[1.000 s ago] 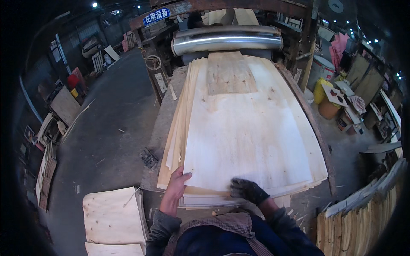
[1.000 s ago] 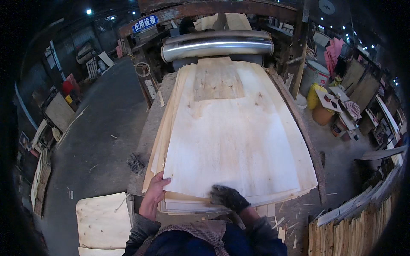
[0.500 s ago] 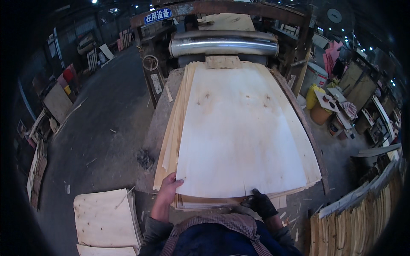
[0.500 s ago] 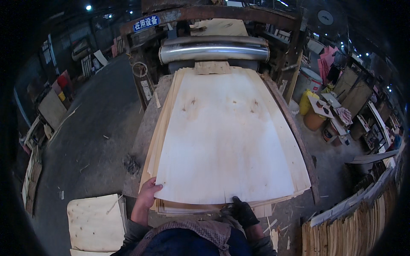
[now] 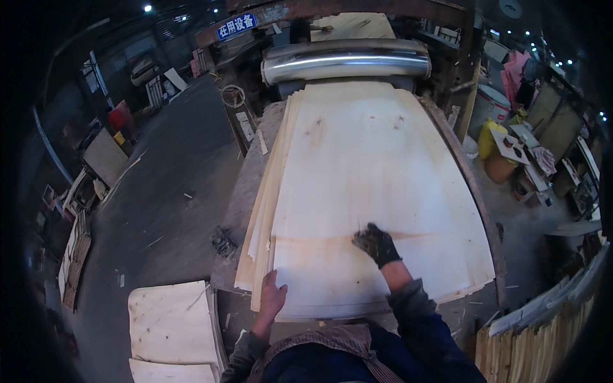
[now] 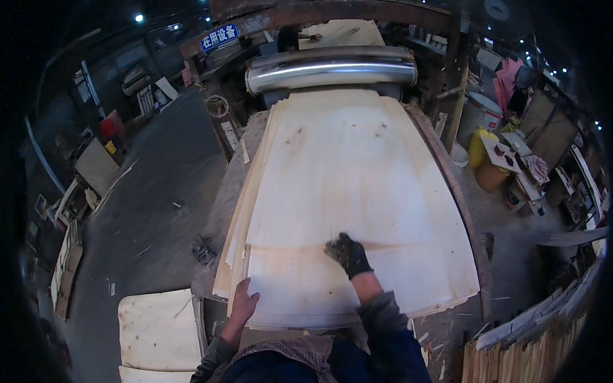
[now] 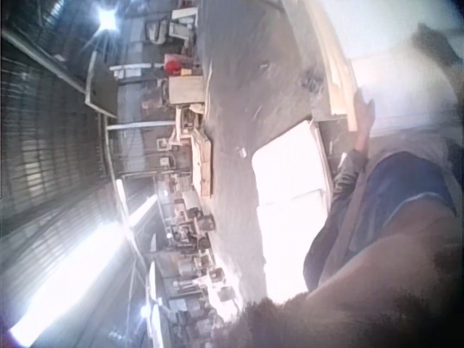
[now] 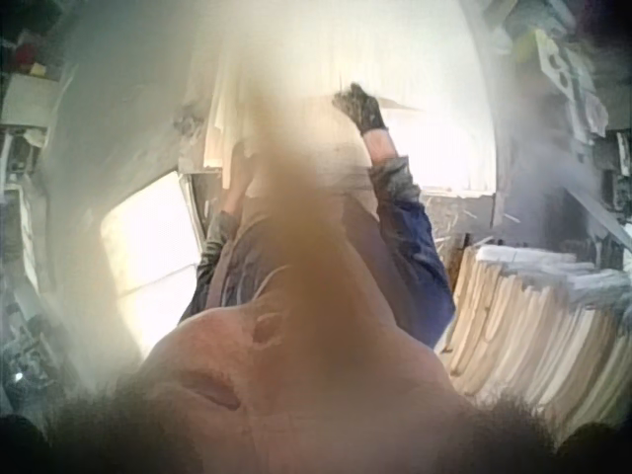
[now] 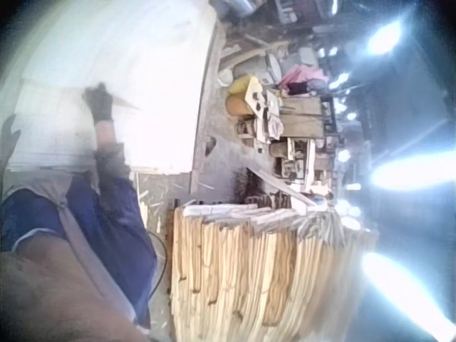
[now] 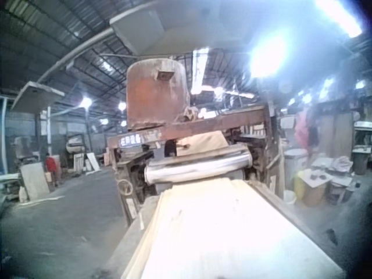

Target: The person feeds thin sheets of wood veneer through a glue-spreading roller machine and stacks the coated sheets onto a wooden platform.

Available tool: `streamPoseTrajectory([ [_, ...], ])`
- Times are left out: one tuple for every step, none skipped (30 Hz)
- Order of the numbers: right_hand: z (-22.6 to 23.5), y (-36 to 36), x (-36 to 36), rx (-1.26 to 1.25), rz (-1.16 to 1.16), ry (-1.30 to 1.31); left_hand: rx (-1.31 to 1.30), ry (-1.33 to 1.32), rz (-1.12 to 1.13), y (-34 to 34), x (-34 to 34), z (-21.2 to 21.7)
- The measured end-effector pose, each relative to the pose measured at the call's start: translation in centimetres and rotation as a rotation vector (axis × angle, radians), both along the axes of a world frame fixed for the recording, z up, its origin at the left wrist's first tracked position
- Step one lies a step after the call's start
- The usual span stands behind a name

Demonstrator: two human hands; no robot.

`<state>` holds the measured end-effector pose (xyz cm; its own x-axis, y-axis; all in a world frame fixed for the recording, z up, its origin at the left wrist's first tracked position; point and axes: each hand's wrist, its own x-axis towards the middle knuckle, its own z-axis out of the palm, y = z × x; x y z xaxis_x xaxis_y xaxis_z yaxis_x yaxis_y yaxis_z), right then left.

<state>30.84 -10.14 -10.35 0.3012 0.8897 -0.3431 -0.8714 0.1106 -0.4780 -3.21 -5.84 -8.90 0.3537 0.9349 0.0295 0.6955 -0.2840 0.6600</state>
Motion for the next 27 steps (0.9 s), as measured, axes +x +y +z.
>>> streamPoseTrajectory([
  [-0.3, 1.3, 0.9, 0.073, 0.016, 0.006, -0.002, 0.004, -0.014, 0.3, -0.1, -0.4],
  [-0.5, 2.3, 1.2, 0.168, -0.028, -0.001, -0.005, 0.009, -0.029, 0.3, -0.2, -0.6],
  [-0.2, 3.0, 1.1, 0.259, -0.068, -0.013, 0.021, 0.045, -0.031, -0.1, -0.1, -0.5],
  [0.1, 3.6, 0.9, 0.265, -0.057, -0.056, 0.048, 0.081, -0.038, -0.6, 0.2, -0.4],
  [0.2, 3.2, 0.3, 0.216, -0.042, -0.021, 0.075, 0.118, -0.048, -0.9, 0.4, -0.2],
  [0.5, 2.8, -0.2, 0.165, -0.022, 0.007, 0.084, 0.107, -0.061, -1.1, 0.3, -0.2],
  [0.6, 2.5, -0.7, 0.114, -0.006, 0.036, 0.093, 0.097, -0.077, -1.2, 0.2, -0.2],
  [0.0, 1.7, -1.7, 0.082, 0.058, 0.046, 0.104, 0.086, -0.096, -1.3, 0.1, -0.1],
  [-1.9, 0.2, -2.3, 0.128, 0.146, 0.021, 0.094, 0.053, -0.107, -1.4, 0.2, 0.2],
  [-2.6, -1.7, -4.1, 0.165, 0.213, 0.024, 0.083, 0.022, -0.102, -1.4, 0.0, 0.5],
  [-2.8, -3.3, -5.6, 0.144, 0.247, -0.032, 0.074, -0.014, -0.108, -1.4, 0.1, 1.0],
  [-2.3, -5.1, -7.2, 0.122, 0.307, -0.025, 0.101, -0.078, -0.124, -1.4, 0.1, 1.4],
  [-1.5, -6.5, -8.5, 0.224, 0.433, -0.029, 0.129, -0.139, -0.142, -1.3, 0.1, 1.8],
  [-0.5, -8.0, -9.8, -0.048, 0.399, 0.038, 0.156, -0.201, -0.158, -1.3, 0.1, 2.3],
  [0.5, -9.5, -11.0, -0.064, 0.431, 0.021, 0.031, -0.299, -0.138, -1.3, 0.1, 3.0],
  [1.8, -11.1, -12.0, -0.055, 0.451, 0.089, -0.094, -0.398, -0.112, -1.4, 0.2, 3.7],
  [2.3, -12.4, -12.5, -0.046, 0.458, 0.158, -0.222, -0.495, -0.097, -1.3, 0.5, 4.4],
  [2.1, -13.4, -12.8, -0.078, 0.445, 0.148, -0.223, -0.53, -0.118, -1.2, 0.7, 5.6],
  [1.7, -14.4, -13.0, -0.114, 0.433, 0.139, -0.228, -0.565, -0.135, -1.3, 0.7, 6.7],
  [1.4, -15.5, -13.0, -0.151, 0.422, 0.13, -0.232, -0.6, -0.15, -1.3, 0.7, 7.5],
  [1.0, -16.5, -12.8, -0.136, 0.412, 0.133, -0.252, -0.684, -0.164, -1.2, 0.8, 8.1],
  [0.3, -17.4, -12.3, -0.123, 0.405, 0.136, -0.271, -0.767, -0.174, -0.9, 0.6, 8.4],
  [-0.5, -18.1, -11.8, -0.11, 0.399, 0.138, -0.29, -0.851, -0.183, -0.7, 0.5, 8.9],
  [-2.1, -18.6, -11.2, -0.157, 0.285, -0.124, -0.298, -0.913, -0.183, -0.6, 0.6, 9.7],
  [-3.2, -18.6, -10.9, -0.204, 0.165, -0.381, -0.326, -0.951, -0.179, -0.6, 0.7, 10.6],
  [-4.1, -19.2, -10.4, -0.216, 0.087, -0.397, -0.355, -0.988, -0.175, -0.7, 0.8, 11.7],
  [-3.0, -18.8, -10.6, -0.222, 0.018, -0.411, -0.379, -1.018, -0.164, -0.7, 0.4, 12.7],
])
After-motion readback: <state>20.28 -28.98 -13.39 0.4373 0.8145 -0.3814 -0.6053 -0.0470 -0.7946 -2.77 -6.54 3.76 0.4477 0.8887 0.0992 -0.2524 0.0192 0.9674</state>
